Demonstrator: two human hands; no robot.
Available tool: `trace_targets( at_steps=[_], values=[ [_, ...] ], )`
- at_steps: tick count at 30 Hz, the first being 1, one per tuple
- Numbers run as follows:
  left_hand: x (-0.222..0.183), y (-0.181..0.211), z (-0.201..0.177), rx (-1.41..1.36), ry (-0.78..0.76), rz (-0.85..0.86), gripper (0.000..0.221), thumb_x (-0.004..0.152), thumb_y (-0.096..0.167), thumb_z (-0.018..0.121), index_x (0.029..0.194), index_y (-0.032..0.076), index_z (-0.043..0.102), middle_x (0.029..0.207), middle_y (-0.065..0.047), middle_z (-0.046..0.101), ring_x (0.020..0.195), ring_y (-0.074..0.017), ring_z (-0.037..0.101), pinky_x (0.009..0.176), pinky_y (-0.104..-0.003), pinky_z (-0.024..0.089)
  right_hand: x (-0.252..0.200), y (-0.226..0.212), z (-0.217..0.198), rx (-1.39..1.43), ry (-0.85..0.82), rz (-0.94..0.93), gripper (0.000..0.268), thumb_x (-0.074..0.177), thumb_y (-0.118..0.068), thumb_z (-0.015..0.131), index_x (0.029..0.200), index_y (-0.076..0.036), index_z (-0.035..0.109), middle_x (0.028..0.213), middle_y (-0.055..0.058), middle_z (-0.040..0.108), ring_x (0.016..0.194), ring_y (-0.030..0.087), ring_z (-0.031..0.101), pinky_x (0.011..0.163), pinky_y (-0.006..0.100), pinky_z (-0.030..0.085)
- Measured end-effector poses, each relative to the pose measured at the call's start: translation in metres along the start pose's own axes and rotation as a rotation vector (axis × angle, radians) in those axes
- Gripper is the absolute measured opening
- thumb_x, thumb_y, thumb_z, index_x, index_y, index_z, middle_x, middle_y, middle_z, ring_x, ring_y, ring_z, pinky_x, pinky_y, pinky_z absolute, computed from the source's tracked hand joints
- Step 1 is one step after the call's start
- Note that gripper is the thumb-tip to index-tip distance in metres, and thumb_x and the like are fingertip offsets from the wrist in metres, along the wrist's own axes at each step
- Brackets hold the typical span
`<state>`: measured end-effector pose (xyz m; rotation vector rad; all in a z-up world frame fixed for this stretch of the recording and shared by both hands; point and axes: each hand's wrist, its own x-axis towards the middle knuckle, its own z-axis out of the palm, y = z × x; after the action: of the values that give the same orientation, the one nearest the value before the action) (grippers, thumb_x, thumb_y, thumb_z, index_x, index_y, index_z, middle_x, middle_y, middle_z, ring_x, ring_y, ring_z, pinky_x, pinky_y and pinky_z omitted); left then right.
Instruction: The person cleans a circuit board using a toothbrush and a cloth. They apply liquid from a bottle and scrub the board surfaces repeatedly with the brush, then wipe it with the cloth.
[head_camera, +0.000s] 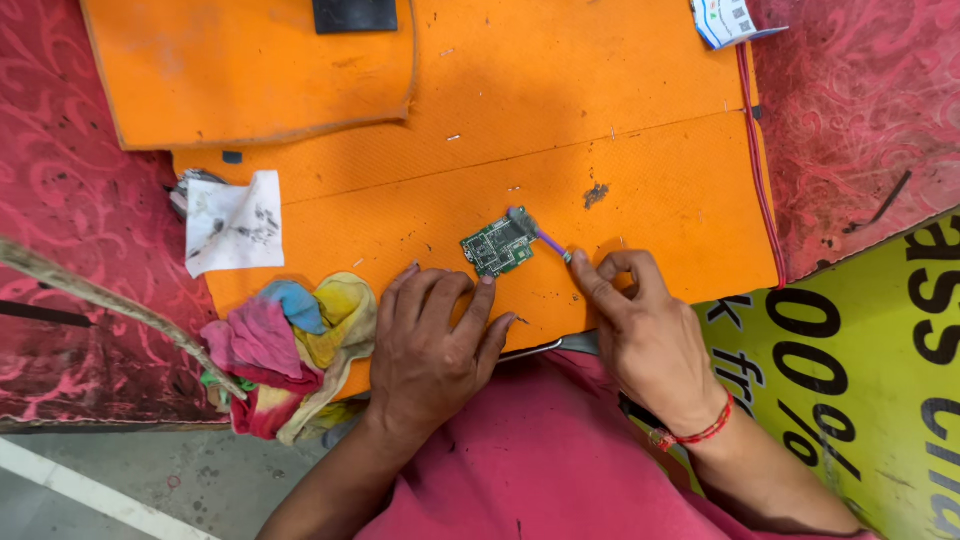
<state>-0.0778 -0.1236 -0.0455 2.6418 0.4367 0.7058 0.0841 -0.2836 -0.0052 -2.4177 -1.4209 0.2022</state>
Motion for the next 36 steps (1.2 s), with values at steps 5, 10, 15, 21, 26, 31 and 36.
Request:
trace_targets(
  at_steps=[5,10,15,21,26,31,36],
  values=[
    [0.002,-0.001,-0.001,-0.016,0.003,-0.002,0.035,0.088,0.032,0.079,0.112,0.005,0.075,0.108,-0.009,0.063,0.11,-0.0289,0.059,0.104,-0.052,0.046,-0.009,-0.014,-0.012,-0.055,-0.258,0.0,0.064,0.079,-0.001,0.062,0.142,-0.012,0.057,0.111,0.013,0.059,0.059,0.036,0.066,0.053,0.045,0.056],
    [0.002,0.001,-0.001,-0.019,-0.013,-0.003,0.035,0.089,0.031,0.079,0.112,0.005,0.075,0.107,-0.009,0.063,0.109,-0.0289,0.058,0.103,-0.052,0.046,0.011,-0.007,-0.002,-0.027,-0.216,0.0,0.062,0.082,0.0,0.06,0.142,-0.009,0.056,0.114,0.014,0.059,0.061,0.038,0.065,0.055,0.046,0.055],
    [0.002,0.0,-0.004,-0.021,-0.02,-0.008,0.034,0.089,0.032,0.078,0.111,0.006,0.075,0.108,-0.009,0.064,0.11,-0.0285,0.058,0.104,-0.052,0.045,-0.009,-0.018,-0.008,0.013,-0.123,0.047,0.055,0.084,-0.003,0.061,0.138,-0.013,0.061,0.107,0.011,0.06,0.066,0.036,0.067,0.057,0.045,0.056],
    [0.005,0.002,-0.005,-0.004,-0.023,0.011,0.036,0.088,0.031,0.079,0.112,0.005,0.075,0.107,-0.008,0.064,0.107,-0.0287,0.059,0.104,-0.053,0.044,-0.007,-0.013,0.0,0.019,-0.135,-0.03,0.063,0.077,-0.003,0.063,0.139,-0.01,0.059,0.111,0.016,0.058,0.06,0.035,0.064,0.056,0.045,0.055],
    [0.0,0.004,-0.005,-0.013,-0.06,-0.025,0.033,0.089,0.03,0.08,0.111,0.005,0.075,0.106,-0.008,0.064,0.106,-0.0284,0.059,0.104,-0.053,0.045,-0.009,-0.007,-0.001,-0.096,-0.086,0.057,0.056,0.084,-0.002,0.061,0.139,-0.017,0.063,0.105,0.009,0.061,0.058,0.029,0.063,0.048,0.04,0.052],
    [0.006,0.006,-0.004,-0.008,-0.026,0.009,0.035,0.088,0.03,0.079,0.112,0.005,0.074,0.108,-0.009,0.064,0.108,-0.0293,0.06,0.103,-0.054,0.045,-0.008,-0.007,-0.003,-0.067,-0.027,-0.034,0.063,0.08,-0.003,0.063,0.141,-0.02,0.064,0.102,0.006,0.06,0.06,0.025,0.065,0.05,0.037,0.054],
    [0.01,0.004,-0.003,-0.004,-0.006,-0.024,0.037,0.088,0.031,0.079,0.115,0.007,0.072,0.113,-0.01,0.062,0.111,-0.0299,0.059,0.104,-0.053,0.046,-0.009,-0.006,0.003,-0.016,-0.012,-0.115,0.066,0.071,-0.01,0.07,0.136,-0.021,0.065,0.104,0.006,0.061,0.06,0.026,0.065,0.051,0.038,0.054]
  ],
)
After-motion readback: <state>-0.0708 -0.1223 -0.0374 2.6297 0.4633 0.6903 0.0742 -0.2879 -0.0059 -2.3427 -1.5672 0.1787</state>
